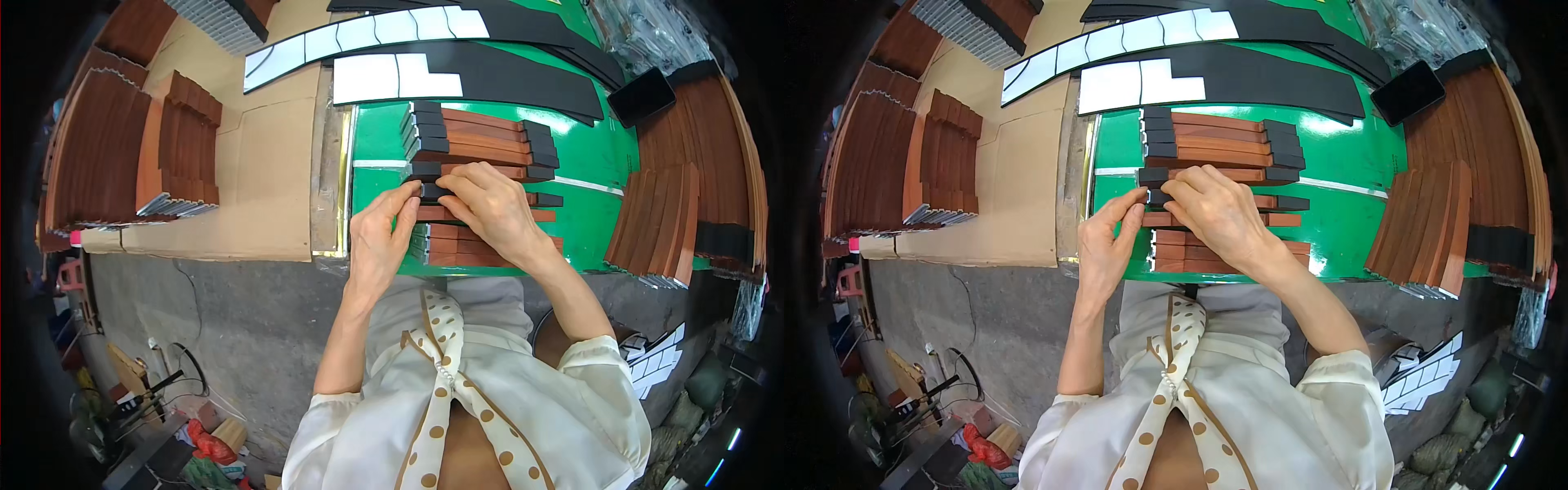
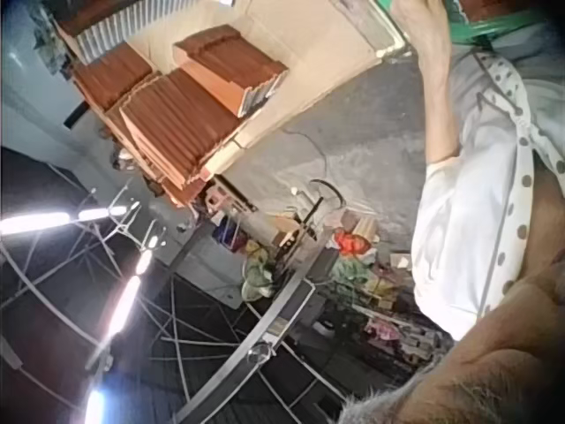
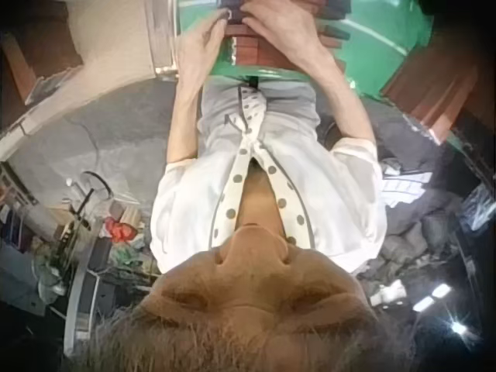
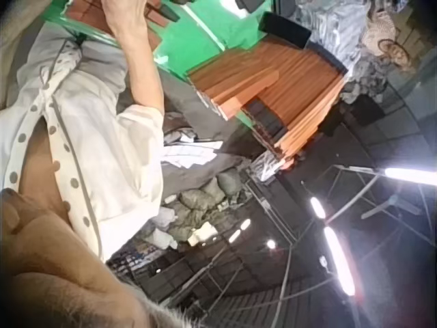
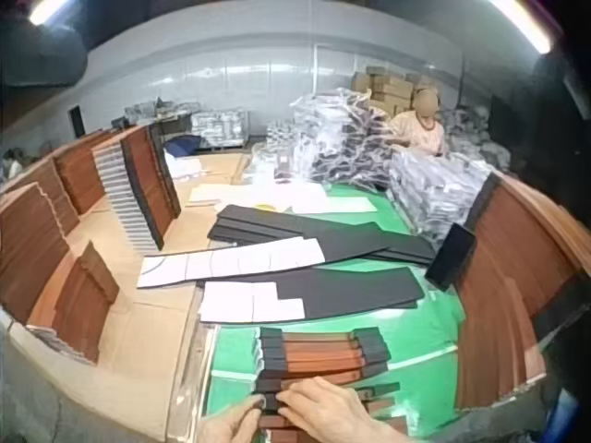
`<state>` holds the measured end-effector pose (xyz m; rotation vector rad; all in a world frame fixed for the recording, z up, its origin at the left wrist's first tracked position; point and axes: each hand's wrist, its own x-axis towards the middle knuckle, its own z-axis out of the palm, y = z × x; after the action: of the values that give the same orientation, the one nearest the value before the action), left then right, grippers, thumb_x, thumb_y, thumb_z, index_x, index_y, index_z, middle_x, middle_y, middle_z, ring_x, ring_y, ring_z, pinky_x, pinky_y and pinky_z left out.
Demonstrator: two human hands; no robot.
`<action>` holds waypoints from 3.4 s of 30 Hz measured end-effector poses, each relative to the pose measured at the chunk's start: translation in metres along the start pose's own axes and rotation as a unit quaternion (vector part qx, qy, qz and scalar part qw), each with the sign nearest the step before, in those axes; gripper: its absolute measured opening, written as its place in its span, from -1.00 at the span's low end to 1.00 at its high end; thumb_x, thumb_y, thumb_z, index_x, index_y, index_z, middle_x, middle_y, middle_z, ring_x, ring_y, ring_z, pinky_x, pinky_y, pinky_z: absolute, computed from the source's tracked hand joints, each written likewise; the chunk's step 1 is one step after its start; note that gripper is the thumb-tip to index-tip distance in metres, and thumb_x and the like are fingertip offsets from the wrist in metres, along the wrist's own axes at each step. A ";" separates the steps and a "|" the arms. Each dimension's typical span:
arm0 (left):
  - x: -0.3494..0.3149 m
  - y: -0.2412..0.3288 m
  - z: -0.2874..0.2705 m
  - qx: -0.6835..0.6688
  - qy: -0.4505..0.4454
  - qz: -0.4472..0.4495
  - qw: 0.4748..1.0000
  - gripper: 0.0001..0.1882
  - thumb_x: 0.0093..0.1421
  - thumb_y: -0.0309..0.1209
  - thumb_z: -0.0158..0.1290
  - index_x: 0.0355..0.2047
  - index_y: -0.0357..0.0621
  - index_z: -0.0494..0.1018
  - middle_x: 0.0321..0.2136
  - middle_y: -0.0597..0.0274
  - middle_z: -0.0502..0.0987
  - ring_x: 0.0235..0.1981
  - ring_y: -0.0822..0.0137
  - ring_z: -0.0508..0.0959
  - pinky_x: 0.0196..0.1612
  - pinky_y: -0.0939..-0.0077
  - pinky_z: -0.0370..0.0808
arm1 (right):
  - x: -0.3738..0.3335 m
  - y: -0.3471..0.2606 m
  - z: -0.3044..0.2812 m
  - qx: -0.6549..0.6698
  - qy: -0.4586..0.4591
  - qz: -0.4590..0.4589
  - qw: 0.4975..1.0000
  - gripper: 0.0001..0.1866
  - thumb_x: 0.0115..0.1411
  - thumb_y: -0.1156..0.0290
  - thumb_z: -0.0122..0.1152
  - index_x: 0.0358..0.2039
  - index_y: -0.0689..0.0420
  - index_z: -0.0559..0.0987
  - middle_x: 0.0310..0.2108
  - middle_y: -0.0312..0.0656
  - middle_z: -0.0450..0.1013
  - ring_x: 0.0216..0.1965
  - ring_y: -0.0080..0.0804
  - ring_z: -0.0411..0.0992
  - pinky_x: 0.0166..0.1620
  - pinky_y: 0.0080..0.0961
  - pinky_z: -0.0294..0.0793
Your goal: The recorder applies adhesive foam strips to wooden handles or components at a workstation.
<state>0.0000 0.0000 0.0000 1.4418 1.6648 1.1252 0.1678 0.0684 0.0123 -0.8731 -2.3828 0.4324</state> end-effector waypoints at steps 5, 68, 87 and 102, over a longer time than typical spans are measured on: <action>-0.001 0.000 0.002 0.020 0.002 0.012 1.000 -0.77 0.21 -0.47 0.02 -0.15 -0.30 0.50 -0.26 -0.06 0.56 -0.28 0.10 0.59 -0.22 0.41 0.48 | 0.005 0.010 0.000 0.091 -0.023 0.025 0.995 -0.85 0.00 0.54 0.23 -0.36 0.22 0.54 -0.43 -0.15 0.46 -0.40 -0.21 0.45 -0.38 -0.33 0.47; -0.003 -0.022 0.000 0.047 -0.016 0.110 0.993 -0.64 0.19 -0.25 0.05 -0.07 -0.18 0.46 -0.14 0.10 0.53 -0.09 0.21 0.48 -0.07 0.38 0.25 | -0.012 0.003 0.011 0.056 0.085 0.082 0.991 -0.77 -0.12 0.48 0.36 -0.36 0.16 0.62 -0.40 -0.22 0.49 -0.35 -0.30 0.47 -0.32 -0.44 0.48; -0.005 -0.018 -0.002 0.059 -0.029 0.099 0.993 -0.62 0.20 -0.23 0.04 -0.04 -0.19 0.46 -0.11 0.05 0.52 -0.08 0.15 0.48 0.01 0.36 0.29 | -0.012 0.004 0.016 0.039 0.100 0.072 0.992 -0.78 -0.14 0.48 0.37 -0.39 0.12 0.63 -0.42 -0.27 0.48 -0.38 -0.34 0.47 -0.35 -0.46 0.48; -0.004 -0.016 -0.001 0.067 -0.017 0.103 0.992 -0.66 0.22 -0.32 0.03 -0.05 -0.22 0.45 -0.15 0.05 0.54 -0.10 0.13 0.50 -0.01 0.31 0.36 | -0.022 0.012 -0.003 0.180 0.088 0.181 0.963 -0.78 -0.02 0.55 0.29 -0.29 0.20 0.62 -0.30 -0.15 0.53 -0.32 -0.35 0.51 -0.31 -0.52 0.50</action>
<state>-0.0069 -0.0042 -0.0142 1.7411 1.6231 1.1083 0.1892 0.0629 0.0003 -1.1211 -1.8999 0.8611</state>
